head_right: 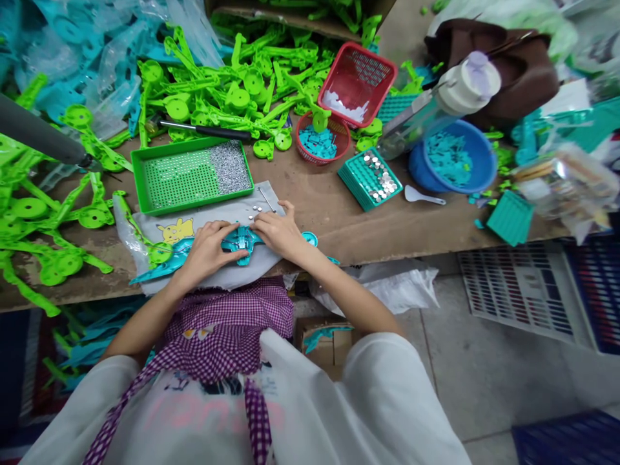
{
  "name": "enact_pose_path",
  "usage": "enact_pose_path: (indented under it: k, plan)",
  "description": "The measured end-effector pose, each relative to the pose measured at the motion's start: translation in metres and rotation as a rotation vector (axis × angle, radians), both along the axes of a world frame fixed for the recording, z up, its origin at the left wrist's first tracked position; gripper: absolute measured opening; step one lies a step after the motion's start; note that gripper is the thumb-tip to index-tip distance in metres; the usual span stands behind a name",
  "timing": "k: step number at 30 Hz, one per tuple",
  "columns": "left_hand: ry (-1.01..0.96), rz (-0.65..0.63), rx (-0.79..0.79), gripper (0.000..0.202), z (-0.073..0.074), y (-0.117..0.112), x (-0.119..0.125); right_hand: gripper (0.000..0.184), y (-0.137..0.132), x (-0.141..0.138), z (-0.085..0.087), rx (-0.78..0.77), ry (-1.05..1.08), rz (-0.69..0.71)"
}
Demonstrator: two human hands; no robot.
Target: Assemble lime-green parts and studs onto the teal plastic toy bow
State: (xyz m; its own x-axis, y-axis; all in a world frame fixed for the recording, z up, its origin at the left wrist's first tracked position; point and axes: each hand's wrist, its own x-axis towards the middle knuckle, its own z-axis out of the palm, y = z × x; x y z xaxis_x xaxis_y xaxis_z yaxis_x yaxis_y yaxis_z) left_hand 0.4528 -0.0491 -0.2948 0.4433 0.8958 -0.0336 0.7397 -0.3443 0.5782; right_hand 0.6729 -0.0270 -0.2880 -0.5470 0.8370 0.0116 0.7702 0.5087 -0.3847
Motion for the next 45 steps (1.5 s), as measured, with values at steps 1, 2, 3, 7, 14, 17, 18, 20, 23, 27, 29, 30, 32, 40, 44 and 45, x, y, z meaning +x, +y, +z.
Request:
enact_pose_path:
  k: [1,2,3,7,14,17,18,20,23,27,29,30,32,40,44,45]
  plan:
    - [0.001,0.002,-0.002,0.059,0.0,0.0,0.0,0.028,0.0,-0.001,0.002,0.001,-0.021,0.024]
    - [0.002,0.005,-0.003,0.059,0.001,0.0,0.0,0.028,0.001,-0.001,0.004,0.002,-0.04,0.041]
    - [0.005,0.008,-0.002,0.06,0.001,0.0,0.001,0.029,0.0,-0.002,0.005,0.004,-0.055,0.049]
    - [0.021,0.016,0.021,0.058,0.001,0.0,0.002,0.031,-0.005,-0.002,0.006,-0.015,-0.044,0.029]
    - [0.02,0.053,0.127,0.055,-0.003,0.001,-0.018,0.031,-0.018,0.005,0.038,0.196,0.344,-0.328]
    - [0.046,0.092,0.171,0.055,-0.005,0.001,-0.028,0.032,-0.006,-0.017,0.063,0.373,0.75,-0.551]
    - [0.056,0.094,0.179,0.055,-0.005,0.001,-0.03,0.033,0.0,-0.026,0.069,0.42,0.891,-0.592]
    - [0.072,0.088,0.19,0.056,-0.005,0.0,-0.031,0.032,0.009,-0.042,0.076,0.447,1.059,-0.588]
    - [0.091,0.068,0.209,0.057,-0.004,-0.002,-0.031,0.023,0.006,-0.039,0.068,0.372,0.947,-0.503]
    - [0.08,0.041,0.251,0.059,0.0,-0.004,-0.036,0.018,-0.04,0.011,0.039,0.238,0.662,-0.593]
    - [0.03,0.036,0.292,0.055,0.007,-0.003,-0.033,0.018,-0.067,0.035,0.027,0.188,0.578,-0.696]
    - [0.0,0.024,0.316,0.052,0.011,-0.001,-0.028,0.019,-0.077,0.042,0.023,0.18,0.546,-0.734]
    - [-0.041,-0.037,0.365,0.042,0.02,0.006,-0.011,0.02,-0.087,0.047,0.016,0.166,0.458,-0.749]
    - [0.135,-0.368,0.386,0.028,0.023,0.038,0.061,0.02,-0.063,0.032,-0.004,0.014,0.164,-0.594]
    - [0.104,-0.33,0.41,0.019,0.019,0.036,0.057,0.018,-0.064,0.033,0.005,0.006,0.167,-0.524]
    - [0.091,-0.308,0.431,0.018,0.02,0.034,0.055,0.018,-0.064,0.035,0.01,0.018,0.166,-0.495]
